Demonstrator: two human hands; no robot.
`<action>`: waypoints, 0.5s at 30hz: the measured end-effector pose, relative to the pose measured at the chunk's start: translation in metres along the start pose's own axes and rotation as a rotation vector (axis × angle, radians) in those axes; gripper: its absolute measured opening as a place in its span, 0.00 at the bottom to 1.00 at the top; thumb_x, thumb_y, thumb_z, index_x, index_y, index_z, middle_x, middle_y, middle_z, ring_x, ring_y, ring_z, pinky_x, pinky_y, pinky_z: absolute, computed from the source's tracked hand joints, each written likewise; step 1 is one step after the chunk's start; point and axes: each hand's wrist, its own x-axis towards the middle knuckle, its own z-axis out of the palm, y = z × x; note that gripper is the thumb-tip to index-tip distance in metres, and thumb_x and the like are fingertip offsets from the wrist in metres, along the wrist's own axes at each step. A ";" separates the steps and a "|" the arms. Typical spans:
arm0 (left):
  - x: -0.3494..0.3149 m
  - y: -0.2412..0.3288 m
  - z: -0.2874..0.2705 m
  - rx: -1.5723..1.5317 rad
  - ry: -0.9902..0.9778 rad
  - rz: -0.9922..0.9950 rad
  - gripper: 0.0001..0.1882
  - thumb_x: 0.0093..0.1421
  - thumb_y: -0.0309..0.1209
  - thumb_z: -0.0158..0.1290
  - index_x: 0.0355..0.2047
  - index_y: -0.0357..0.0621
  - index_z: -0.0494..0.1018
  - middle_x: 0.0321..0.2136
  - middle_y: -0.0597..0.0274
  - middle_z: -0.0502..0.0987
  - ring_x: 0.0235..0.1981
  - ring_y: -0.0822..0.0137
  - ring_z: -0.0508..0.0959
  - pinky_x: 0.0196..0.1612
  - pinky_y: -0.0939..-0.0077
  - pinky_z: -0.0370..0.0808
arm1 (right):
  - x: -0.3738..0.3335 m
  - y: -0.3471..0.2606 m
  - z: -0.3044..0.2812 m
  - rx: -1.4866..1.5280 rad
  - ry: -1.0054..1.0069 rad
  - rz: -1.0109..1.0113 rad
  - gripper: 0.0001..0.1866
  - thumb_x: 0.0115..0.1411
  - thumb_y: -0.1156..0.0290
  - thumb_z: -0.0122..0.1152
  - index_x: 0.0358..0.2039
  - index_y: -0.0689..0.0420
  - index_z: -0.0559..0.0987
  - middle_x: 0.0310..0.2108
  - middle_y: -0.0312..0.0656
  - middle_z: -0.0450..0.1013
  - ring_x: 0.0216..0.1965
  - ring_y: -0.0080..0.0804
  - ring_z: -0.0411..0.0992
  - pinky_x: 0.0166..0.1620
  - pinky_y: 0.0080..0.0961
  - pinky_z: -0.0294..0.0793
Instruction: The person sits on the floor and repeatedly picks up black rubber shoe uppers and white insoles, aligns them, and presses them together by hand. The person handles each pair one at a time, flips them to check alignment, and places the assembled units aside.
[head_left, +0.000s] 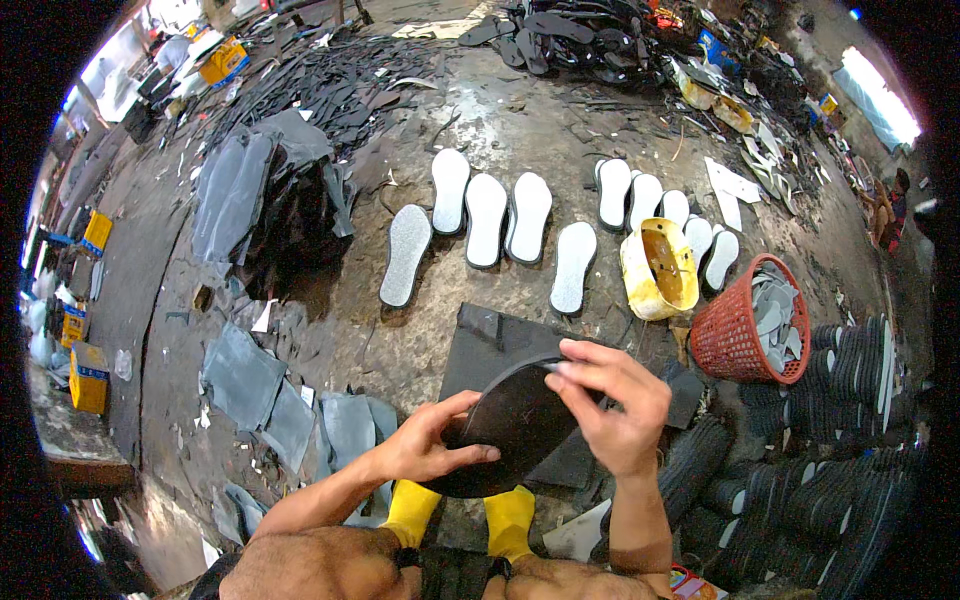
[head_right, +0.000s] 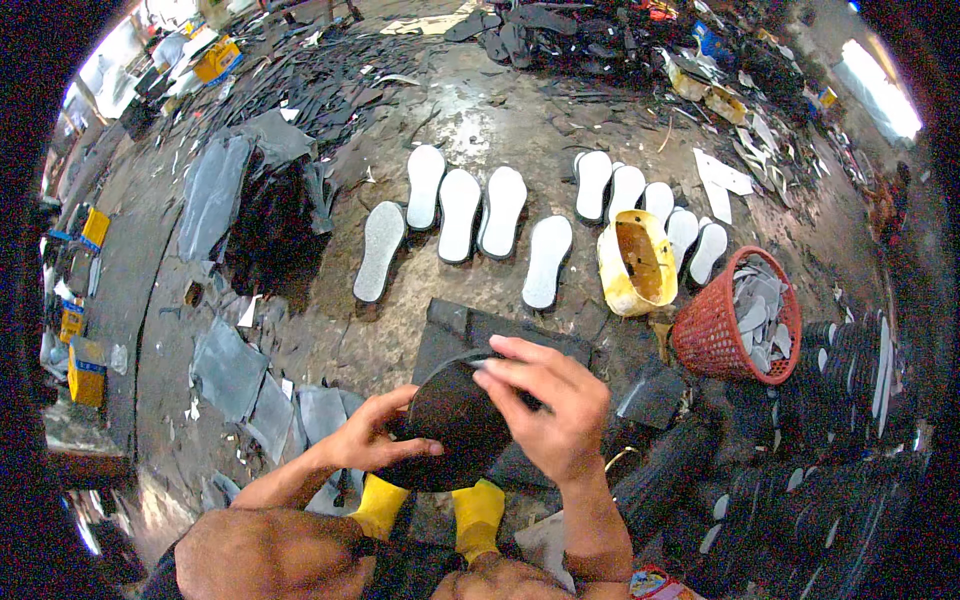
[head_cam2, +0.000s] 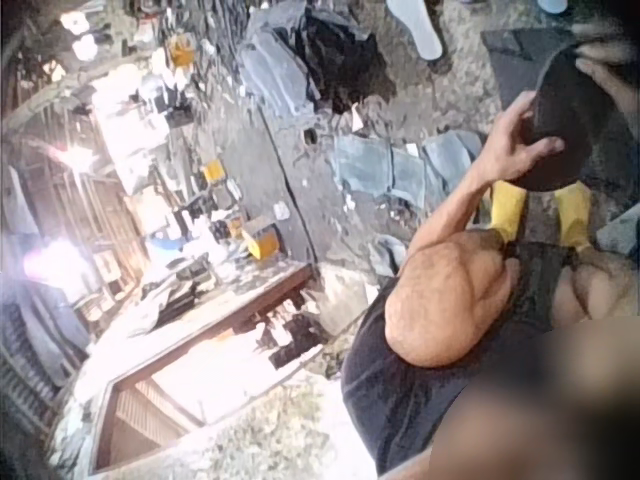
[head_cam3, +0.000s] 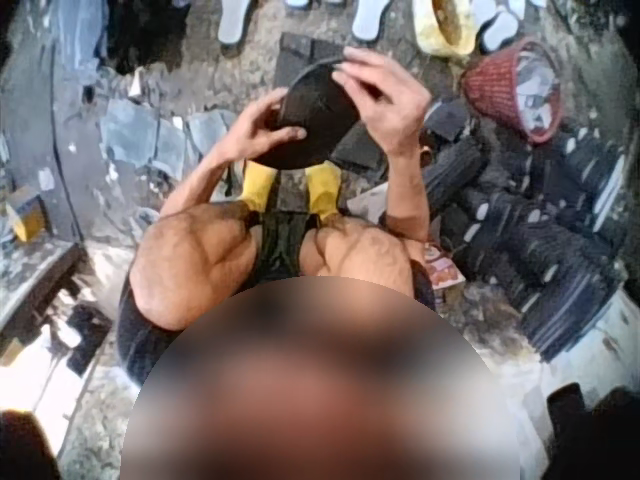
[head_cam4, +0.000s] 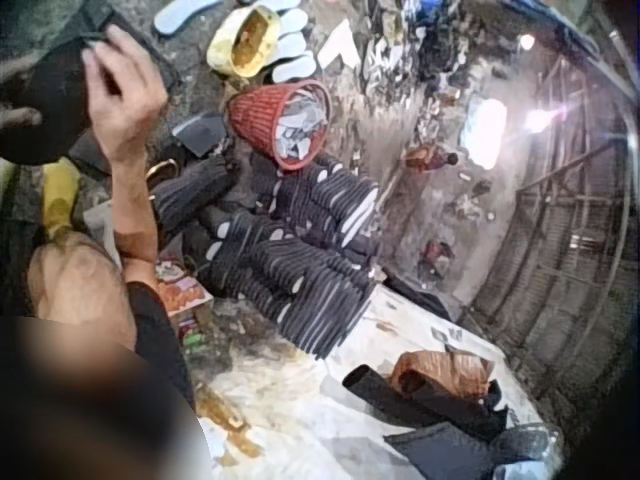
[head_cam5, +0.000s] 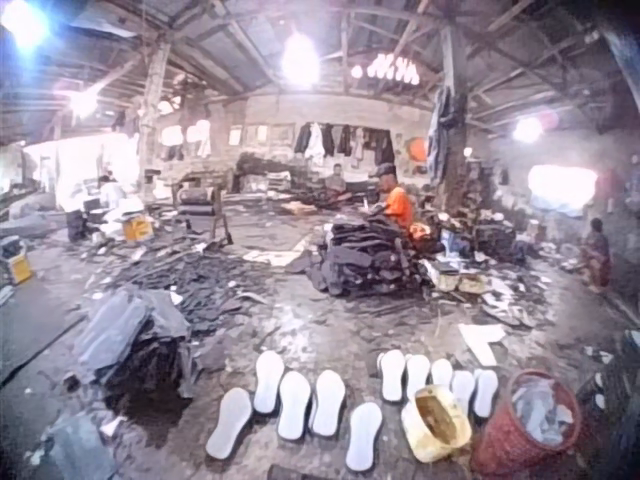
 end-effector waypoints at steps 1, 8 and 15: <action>0.000 0.001 0.001 -0.026 0.018 -0.012 0.29 0.60 0.24 0.64 0.60 0.39 0.66 0.45 0.57 0.82 0.46 0.71 0.80 0.50 0.71 0.77 | -0.001 -0.002 0.001 0.010 0.016 -0.093 0.11 0.48 0.73 0.77 0.32 0.55 0.83 0.43 0.43 0.82 0.45 0.43 0.81 0.49 0.34 0.79; -0.005 0.011 -0.006 0.014 -0.007 -0.040 0.26 0.58 0.22 0.66 0.56 0.38 0.71 0.43 0.61 0.83 0.44 0.72 0.80 0.49 0.73 0.78 | -0.001 -0.008 -0.002 0.037 -0.004 -0.054 0.12 0.46 0.79 0.77 0.32 0.57 0.84 0.41 0.49 0.82 0.41 0.42 0.83 0.43 0.30 0.83; -0.011 0.008 -0.008 -0.024 -0.088 -0.023 0.28 0.59 0.23 0.64 0.59 0.37 0.68 0.43 0.62 0.83 0.45 0.77 0.77 0.50 0.76 0.75 | 0.001 -0.004 0.001 0.274 -0.032 0.257 0.08 0.49 0.81 0.75 0.31 0.61 0.86 0.33 0.46 0.84 0.34 0.31 0.83 0.40 0.23 0.81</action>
